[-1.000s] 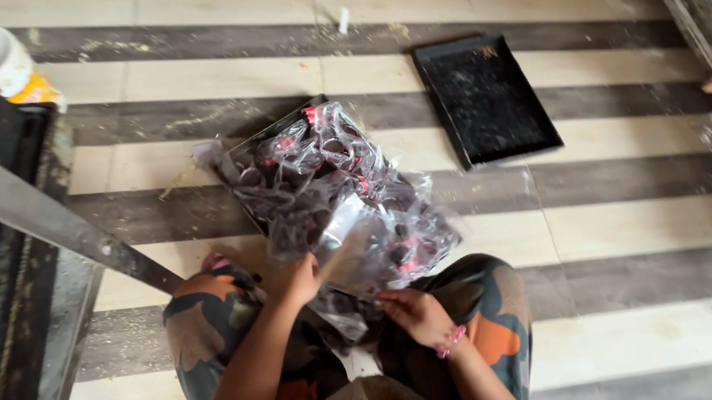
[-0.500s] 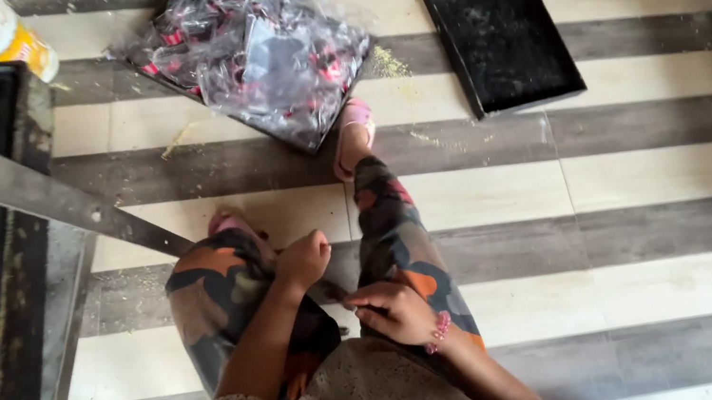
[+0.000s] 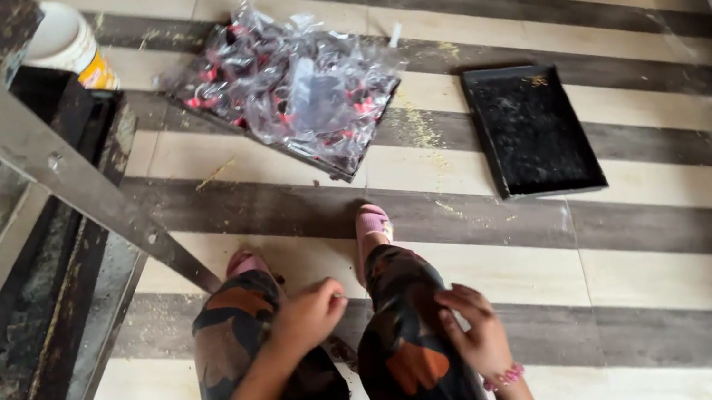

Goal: Packaging muffins or small cakes into individual paper cups and plastic bags.

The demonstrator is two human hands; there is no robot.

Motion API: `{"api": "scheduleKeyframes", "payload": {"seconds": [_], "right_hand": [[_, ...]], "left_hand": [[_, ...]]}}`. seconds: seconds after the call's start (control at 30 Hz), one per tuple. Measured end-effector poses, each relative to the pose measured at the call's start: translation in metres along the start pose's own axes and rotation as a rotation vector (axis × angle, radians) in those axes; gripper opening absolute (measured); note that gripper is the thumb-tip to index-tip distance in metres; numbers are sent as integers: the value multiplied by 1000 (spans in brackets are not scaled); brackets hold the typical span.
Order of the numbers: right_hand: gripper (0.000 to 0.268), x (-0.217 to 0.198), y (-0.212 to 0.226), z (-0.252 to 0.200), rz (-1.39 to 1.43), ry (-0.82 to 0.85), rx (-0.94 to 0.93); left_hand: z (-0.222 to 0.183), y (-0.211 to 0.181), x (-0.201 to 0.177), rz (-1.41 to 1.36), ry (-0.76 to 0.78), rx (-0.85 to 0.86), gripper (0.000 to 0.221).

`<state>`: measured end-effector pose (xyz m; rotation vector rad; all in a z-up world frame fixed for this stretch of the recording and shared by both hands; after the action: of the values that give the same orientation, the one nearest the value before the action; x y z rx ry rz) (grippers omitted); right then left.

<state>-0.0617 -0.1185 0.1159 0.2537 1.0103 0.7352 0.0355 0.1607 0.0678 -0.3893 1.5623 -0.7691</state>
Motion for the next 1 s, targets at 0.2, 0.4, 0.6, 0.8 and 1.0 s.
{"api": "scheduleKeyframes", "payload": {"seconds": [0.2, 0.4, 0.6, 0.8, 1.0], "right_hand": [[29, 48, -4, 27, 112, 105, -75], [36, 68, -42, 69, 97, 170, -68], [33, 66, -44, 142, 58, 197, 1], [32, 113, -82, 213, 55, 245, -51], [35, 161, -137, 276, 47, 300, 48]], "left_hand": [[-17, -3, -141, 131, -323, 109, 20], [14, 77, -137, -31, -225, -290, 18], [51, 86, -139, -70, -327, -264, 19], [104, 78, -141, -47, -524, -110, 12], [108, 88, -151, -150, -583, -143, 12]]}}
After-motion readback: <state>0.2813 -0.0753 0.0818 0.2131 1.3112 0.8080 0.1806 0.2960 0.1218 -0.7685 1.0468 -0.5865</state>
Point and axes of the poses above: each hand's wrist, its own z-axis towards the middle knuckle, its own x-axis out of the palm, y = z × x, the point moved 6 cm from there along z, towards the middle knuckle, and after that the axes turned 10 degrees about -x, right-handed, at the moved point
